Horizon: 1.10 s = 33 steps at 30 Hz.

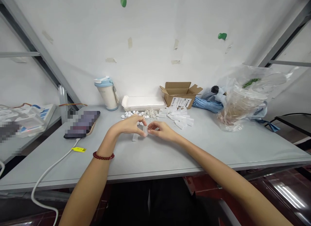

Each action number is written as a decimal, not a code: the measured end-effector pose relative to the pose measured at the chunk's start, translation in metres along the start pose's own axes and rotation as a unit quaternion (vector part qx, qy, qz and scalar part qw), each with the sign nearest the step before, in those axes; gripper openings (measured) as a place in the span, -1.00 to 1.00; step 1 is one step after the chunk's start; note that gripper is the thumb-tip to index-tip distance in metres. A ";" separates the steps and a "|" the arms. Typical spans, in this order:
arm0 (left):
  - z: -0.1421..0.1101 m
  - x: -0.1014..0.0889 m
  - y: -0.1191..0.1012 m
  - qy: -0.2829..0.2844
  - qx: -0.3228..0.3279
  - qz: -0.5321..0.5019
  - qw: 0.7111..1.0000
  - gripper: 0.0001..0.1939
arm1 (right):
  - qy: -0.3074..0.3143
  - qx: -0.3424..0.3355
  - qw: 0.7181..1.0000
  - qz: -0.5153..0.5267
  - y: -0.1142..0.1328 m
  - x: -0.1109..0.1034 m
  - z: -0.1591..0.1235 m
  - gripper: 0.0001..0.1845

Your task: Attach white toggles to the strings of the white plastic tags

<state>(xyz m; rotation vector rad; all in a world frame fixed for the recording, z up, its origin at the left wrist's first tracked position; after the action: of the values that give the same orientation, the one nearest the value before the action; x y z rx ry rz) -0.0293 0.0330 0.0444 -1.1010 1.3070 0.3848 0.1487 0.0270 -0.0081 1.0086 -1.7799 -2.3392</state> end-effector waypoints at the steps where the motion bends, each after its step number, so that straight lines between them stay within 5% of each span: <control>1: 0.000 0.001 0.001 0.015 0.001 0.000 1.000 -0.49 | 0.003 -0.011 1.000 -0.021 0.000 0.001 -0.001 -0.78; 15: -0.003 0.009 0.003 0.094 -0.053 0.019 0.994 -0.38 | 0.037 -0.026 0.995 -0.091 0.003 0.007 -0.003 -0.62; 33: 0.002 0.012 0.004 0.056 -0.026 0.018 0.998 -0.43 | 0.018 -0.032 0.990 -0.138 -0.001 0.013 -0.001 -0.55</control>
<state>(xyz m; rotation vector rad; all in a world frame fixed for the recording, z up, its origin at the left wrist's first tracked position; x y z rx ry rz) -0.0278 0.0321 0.0315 -1.1582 1.4229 0.3906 0.1393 0.0211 -0.0156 1.3559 -1.6317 -2.4930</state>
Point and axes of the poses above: each hand's wrist, its own z-axis towards the middle knuckle, its own x-axis out of the palm, y = z × x, the point moved 2 cm from there along z, towards the middle knuckle, and after that the axes turned 2 degrees about x, right-handed, at the moved point
